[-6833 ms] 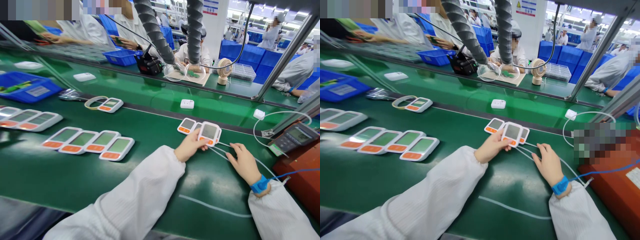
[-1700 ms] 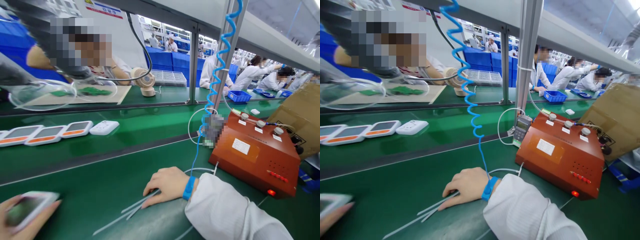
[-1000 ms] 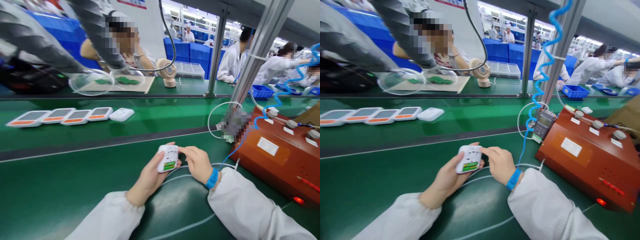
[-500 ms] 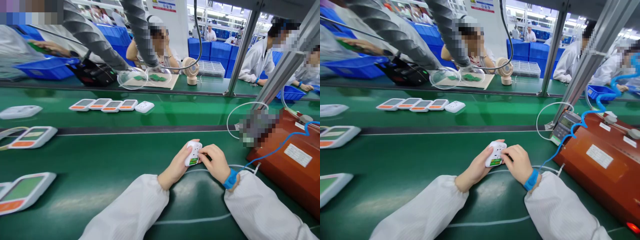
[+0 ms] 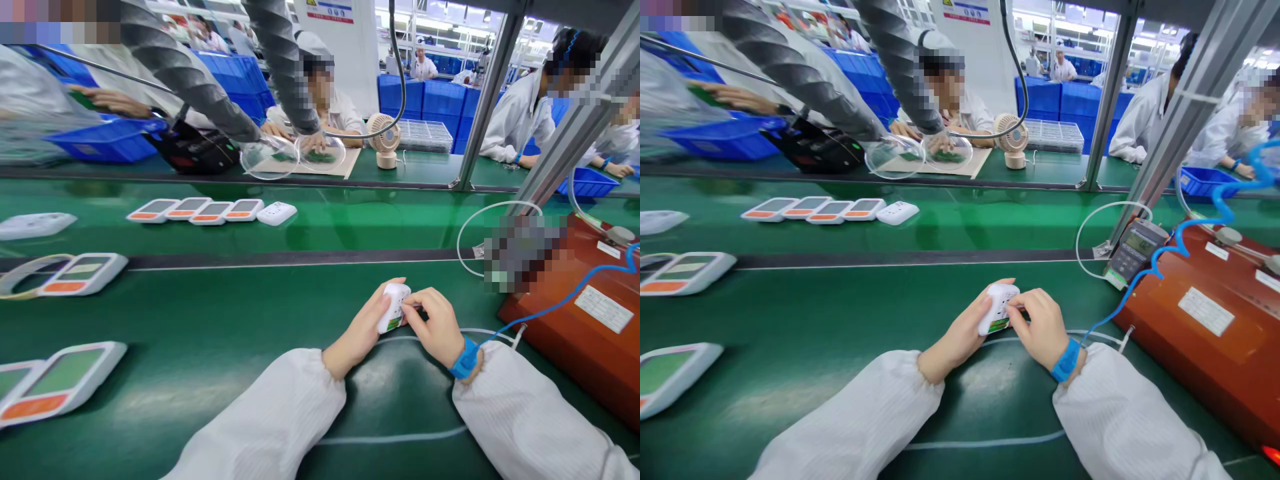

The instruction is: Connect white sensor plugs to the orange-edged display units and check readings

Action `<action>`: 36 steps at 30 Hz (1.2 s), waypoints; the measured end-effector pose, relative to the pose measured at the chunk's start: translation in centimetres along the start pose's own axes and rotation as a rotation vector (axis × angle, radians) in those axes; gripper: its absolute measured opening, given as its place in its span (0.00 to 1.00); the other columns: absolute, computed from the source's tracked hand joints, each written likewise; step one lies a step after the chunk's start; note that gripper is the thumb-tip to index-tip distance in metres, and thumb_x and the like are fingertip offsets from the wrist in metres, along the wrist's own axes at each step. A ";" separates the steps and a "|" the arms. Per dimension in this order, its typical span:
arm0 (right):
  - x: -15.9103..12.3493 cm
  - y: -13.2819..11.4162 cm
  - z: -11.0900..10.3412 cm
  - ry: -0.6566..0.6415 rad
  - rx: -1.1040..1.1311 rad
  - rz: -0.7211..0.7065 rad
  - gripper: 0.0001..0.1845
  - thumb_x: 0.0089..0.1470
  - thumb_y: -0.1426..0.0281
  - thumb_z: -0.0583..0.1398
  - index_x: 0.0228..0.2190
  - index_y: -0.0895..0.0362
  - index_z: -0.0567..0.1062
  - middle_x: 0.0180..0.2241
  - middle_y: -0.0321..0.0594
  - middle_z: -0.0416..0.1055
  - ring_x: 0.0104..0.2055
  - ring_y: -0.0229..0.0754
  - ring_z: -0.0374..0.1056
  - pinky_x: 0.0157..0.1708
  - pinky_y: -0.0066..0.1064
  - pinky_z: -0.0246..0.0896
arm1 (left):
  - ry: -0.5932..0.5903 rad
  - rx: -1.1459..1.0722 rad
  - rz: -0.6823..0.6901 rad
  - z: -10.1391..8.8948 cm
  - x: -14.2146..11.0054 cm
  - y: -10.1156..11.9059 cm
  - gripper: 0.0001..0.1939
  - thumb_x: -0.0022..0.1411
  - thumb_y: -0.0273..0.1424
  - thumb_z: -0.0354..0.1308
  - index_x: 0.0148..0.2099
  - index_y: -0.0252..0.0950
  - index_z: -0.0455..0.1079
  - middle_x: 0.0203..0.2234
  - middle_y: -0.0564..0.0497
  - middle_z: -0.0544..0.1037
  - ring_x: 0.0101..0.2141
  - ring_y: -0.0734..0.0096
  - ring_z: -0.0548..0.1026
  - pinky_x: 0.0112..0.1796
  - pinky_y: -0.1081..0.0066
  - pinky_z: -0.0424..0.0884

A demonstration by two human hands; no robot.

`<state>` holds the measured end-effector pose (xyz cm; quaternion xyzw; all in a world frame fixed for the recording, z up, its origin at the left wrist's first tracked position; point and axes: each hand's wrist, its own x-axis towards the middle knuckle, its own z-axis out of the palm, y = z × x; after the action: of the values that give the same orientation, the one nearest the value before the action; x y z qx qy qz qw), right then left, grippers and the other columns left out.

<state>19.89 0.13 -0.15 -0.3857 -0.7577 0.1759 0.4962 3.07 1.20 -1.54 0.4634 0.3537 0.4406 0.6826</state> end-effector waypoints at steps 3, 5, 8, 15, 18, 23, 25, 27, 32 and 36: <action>0.0 0.0 0.0 -0.009 -0.002 -0.010 0.09 0.67 0.70 0.56 0.33 0.55 0.72 0.30 0.39 0.73 0.34 0.43 0.68 0.35 0.34 0.63 | -0.009 0.029 0.020 0.0 -0.1 0.0 0.31 0.65 0.52 0.55 0.62 0.39 0.64 0.45 0.47 0.73 0.40 0.66 0.70 0.43 0.69 0.66; 0.0 0.0 0.0 -0.011 0.000 -0.021 0.09 0.67 0.70 0.56 0.33 0.55 0.72 0.30 0.39 0.73 0.33 0.43 0.68 0.35 0.34 0.63 | -0.012 0.070 0.033 0.0 -0.2 0.1 0.30 0.66 0.52 0.54 0.63 0.40 0.64 0.46 0.47 0.73 0.41 0.65 0.70 0.44 0.69 0.66; 0.0 -0.1 0.1 -0.016 0.003 -0.043 0.10 0.66 0.70 0.56 0.32 0.55 0.72 0.29 0.39 0.73 0.33 0.42 0.68 0.34 0.34 0.63 | -0.002 0.114 0.047 0.1 -0.3 0.2 0.30 0.67 0.52 0.53 0.63 0.39 0.64 0.47 0.46 0.74 0.43 0.63 0.70 0.46 0.69 0.65; -0.1 -0.2 0.3 0.014 -0.005 -0.057 0.09 0.66 0.71 0.56 0.32 0.55 0.72 0.29 0.38 0.72 0.32 0.43 0.67 0.33 0.34 0.62 | -0.007 0.166 0.056 0.5 -0.3 0.4 0.32 0.66 0.53 0.52 0.64 0.39 0.63 0.48 0.46 0.74 0.45 0.61 0.71 0.48 0.67 0.64; -0.1 -0.4 0.3 0.029 0.002 -0.056 0.09 0.66 0.71 0.56 0.31 0.55 0.72 0.28 0.38 0.71 0.31 0.43 0.67 0.32 0.34 0.62 | 0.008 0.191 0.071 0.7 -0.4 0.5 0.31 0.66 0.53 0.53 0.63 0.39 0.64 0.48 0.46 0.74 0.44 0.60 0.71 0.48 0.67 0.64; 0.0 -0.6 0.3 0.030 0.020 -0.061 0.10 0.67 0.70 0.56 0.32 0.55 0.73 0.29 0.38 0.73 0.32 0.43 0.68 0.34 0.34 0.63 | 0.040 0.212 0.095 0.6 -0.5 0.7 0.31 0.65 0.53 0.53 0.61 0.38 0.66 0.49 0.45 0.74 0.46 0.59 0.71 0.50 0.67 0.64; 0.1 -0.5 0.3 0.019 0.030 -0.063 0.10 0.67 0.70 0.56 0.32 0.55 0.73 0.30 0.39 0.74 0.33 0.43 0.68 0.35 0.34 0.64 | 0.047 0.200 0.090 0.5 -0.4 0.7 0.31 0.65 0.53 0.54 0.61 0.39 0.67 0.50 0.45 0.75 0.46 0.59 0.72 0.49 0.67 0.65; 0.1 -0.4 0.4 -0.004 0.019 -0.063 0.10 0.67 0.69 0.56 0.33 0.55 0.74 0.32 0.40 0.75 0.35 0.43 0.69 0.38 0.35 0.66 | 0.064 0.172 0.078 0.5 -0.3 0.8 0.32 0.64 0.54 0.55 0.61 0.39 0.67 0.49 0.45 0.76 0.45 0.60 0.72 0.48 0.67 0.67; 0.3 -0.2 0.4 -0.107 -0.115 -0.034 0.09 0.64 0.72 0.56 0.38 0.55 0.77 0.37 0.42 0.76 0.40 0.44 0.70 0.43 0.37 0.67 | 0.158 -0.004 -0.006 0.6 0.1 1.2 0.32 0.58 0.52 0.62 0.59 0.38 0.70 0.46 0.45 0.78 0.44 0.59 0.73 0.43 0.69 0.70; 0.3 -0.5 0.1 -0.063 -0.260 -0.053 0.11 0.62 0.72 0.57 0.44 0.54 0.77 0.45 0.45 0.73 0.50 0.48 0.68 0.51 0.43 0.65 | 0.266 -0.262 -0.145 1.1 0.4 2.3 0.31 0.59 0.44 0.60 0.62 0.38 0.67 0.43 0.46 0.79 0.42 0.60 0.75 0.40 0.69 0.74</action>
<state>19.48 0.05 0.36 -0.4209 -0.7992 0.0751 0.4225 3.61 1.62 0.92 0.2817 0.4131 0.4897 0.7142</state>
